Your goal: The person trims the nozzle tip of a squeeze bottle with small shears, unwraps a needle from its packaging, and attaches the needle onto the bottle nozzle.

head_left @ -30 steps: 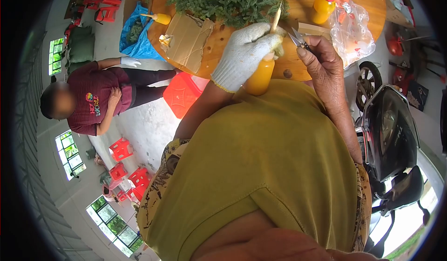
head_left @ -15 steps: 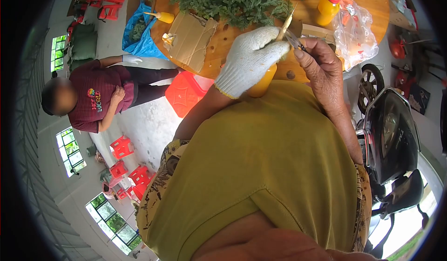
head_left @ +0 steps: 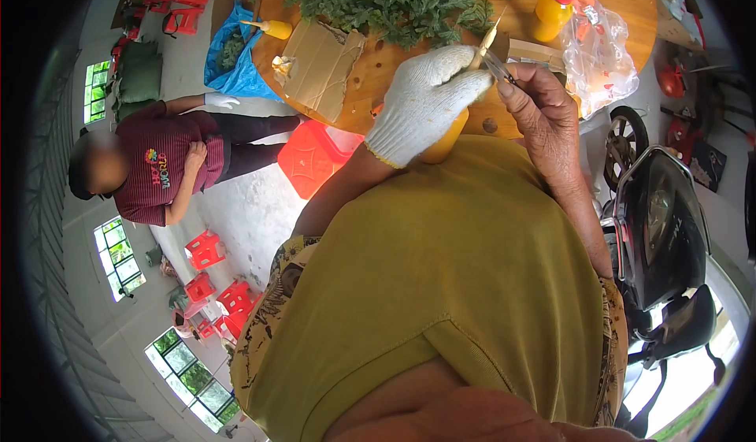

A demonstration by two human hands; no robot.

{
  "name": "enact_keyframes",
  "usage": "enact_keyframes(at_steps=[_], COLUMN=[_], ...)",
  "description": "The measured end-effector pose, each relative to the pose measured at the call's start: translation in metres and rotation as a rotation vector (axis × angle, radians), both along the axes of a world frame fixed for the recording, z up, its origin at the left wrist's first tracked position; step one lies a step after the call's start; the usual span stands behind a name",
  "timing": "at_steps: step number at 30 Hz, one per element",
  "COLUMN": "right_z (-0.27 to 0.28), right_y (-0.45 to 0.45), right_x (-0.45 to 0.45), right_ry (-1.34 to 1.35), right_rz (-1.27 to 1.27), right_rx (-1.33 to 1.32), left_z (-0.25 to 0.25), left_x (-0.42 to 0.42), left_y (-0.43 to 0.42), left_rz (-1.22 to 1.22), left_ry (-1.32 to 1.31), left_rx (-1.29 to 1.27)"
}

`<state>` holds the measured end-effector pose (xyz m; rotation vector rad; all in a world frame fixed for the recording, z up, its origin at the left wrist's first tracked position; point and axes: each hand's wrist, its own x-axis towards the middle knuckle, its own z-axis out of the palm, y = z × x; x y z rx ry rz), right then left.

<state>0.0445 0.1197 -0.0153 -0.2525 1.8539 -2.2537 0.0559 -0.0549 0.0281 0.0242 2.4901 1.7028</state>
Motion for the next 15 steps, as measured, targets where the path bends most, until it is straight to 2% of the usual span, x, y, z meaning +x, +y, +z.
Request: enact_keyframes(at_steps=[15], right_z=[-0.0029], right_y=[0.0021], right_x=[0.0024], right_ry=[-0.004], right_rz=[-0.015], right_rx=[0.019], left_z=[-0.0027], left_x=[0.0005], left_y=[0.0024], left_rz=[0.009], left_ry=[0.033], left_rx=[-0.033])
